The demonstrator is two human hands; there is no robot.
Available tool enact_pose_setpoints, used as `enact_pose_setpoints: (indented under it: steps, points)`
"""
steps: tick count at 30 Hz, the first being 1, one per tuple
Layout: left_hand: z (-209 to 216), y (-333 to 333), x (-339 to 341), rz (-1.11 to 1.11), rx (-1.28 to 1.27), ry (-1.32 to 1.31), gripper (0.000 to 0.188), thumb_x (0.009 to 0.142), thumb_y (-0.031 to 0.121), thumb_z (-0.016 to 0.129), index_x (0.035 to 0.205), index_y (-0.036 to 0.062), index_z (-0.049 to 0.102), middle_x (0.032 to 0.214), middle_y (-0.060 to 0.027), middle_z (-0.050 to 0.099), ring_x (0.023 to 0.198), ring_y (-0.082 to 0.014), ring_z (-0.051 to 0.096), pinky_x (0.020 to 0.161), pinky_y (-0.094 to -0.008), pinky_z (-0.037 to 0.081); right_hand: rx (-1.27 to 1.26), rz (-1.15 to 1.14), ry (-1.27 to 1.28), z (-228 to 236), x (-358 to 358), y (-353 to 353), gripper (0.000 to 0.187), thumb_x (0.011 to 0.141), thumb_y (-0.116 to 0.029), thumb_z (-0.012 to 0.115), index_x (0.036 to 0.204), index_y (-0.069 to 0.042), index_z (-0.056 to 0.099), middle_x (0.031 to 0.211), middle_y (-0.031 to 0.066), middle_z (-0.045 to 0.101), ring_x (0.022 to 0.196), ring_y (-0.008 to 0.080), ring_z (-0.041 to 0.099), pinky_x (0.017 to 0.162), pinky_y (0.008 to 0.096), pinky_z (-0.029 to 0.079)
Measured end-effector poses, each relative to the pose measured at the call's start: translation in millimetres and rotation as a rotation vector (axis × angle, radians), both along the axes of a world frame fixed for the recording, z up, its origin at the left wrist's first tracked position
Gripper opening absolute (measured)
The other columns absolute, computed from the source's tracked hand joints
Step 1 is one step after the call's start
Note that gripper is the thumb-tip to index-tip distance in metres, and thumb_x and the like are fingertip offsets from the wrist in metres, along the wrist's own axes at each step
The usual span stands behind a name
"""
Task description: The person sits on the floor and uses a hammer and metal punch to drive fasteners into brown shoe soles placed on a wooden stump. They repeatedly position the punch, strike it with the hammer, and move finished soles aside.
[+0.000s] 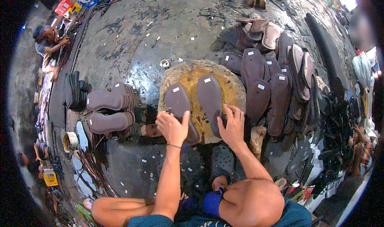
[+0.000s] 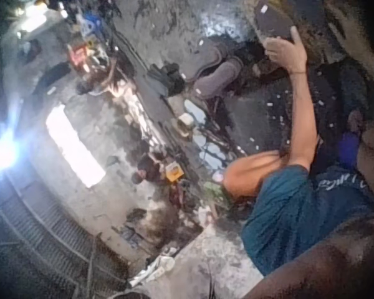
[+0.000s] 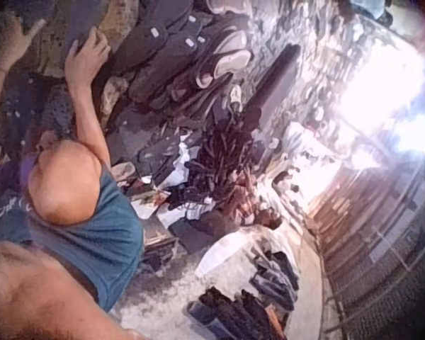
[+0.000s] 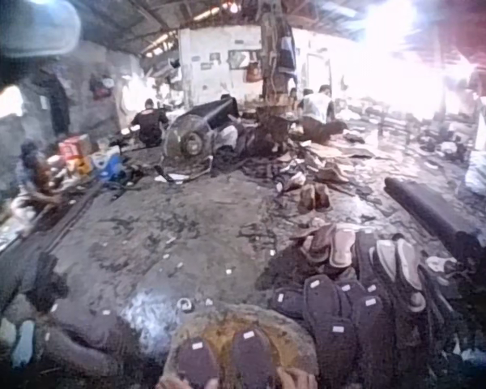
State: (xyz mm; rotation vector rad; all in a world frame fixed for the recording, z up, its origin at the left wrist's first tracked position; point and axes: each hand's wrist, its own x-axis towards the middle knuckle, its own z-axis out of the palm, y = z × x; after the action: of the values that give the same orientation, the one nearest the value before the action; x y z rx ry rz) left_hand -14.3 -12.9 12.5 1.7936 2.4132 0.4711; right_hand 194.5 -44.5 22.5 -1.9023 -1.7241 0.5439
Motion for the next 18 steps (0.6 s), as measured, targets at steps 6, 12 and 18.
enact_pose_setpoints:
  steps: [6,12,18]
  points:
    - [55.6,-13.0,-5.9,-0.073,-0.237,-1.43,0.032,0.095,0.005,0.063,0.126,-0.0019,0.057,0.103,-0.0059,0.068,0.093,-0.0137,0.068,0.085,-0.0266,0.054,-0.119,0.112,0.458,35.6,-31.6,-15.4,0.035,0.093,-0.024,0.067,0.119,0.0,0.062,0.112,0.0183,0.061,0.102,0.0267,0.059,0.085,0.0398,0.049]
    - [51.6,-20.1,14.5,-0.008,-0.129,-1.623,0.024,0.095,0.007,0.067,0.118,-0.0002,0.063,0.103,-0.0068,0.07,0.096,-0.013,0.067,0.084,-0.0264,0.055,-0.573,-0.017,1.131,26.2,-36.5,1.7,0.032,0.101,-0.027,0.059,0.088,0.001,0.063,0.072,0.0014,0.063,0.065,0.0108,0.056,0.061,0.03,0.047]
    - [22.2,67.8,-43.7,0.119,0.315,-1.539,0.015,0.098,0.014,0.065,0.106,0.0025,0.062,0.096,-0.0047,0.067,0.086,-0.0139,0.066,0.074,-0.0274,0.055,-0.054,-0.025,0.074,20.6,-11.6,-11.3,0.03,0.091,-0.022,0.069,0.112,-0.002,0.06,0.108,0.0185,0.062,0.098,0.0338,0.059,0.088,0.0427,0.046]
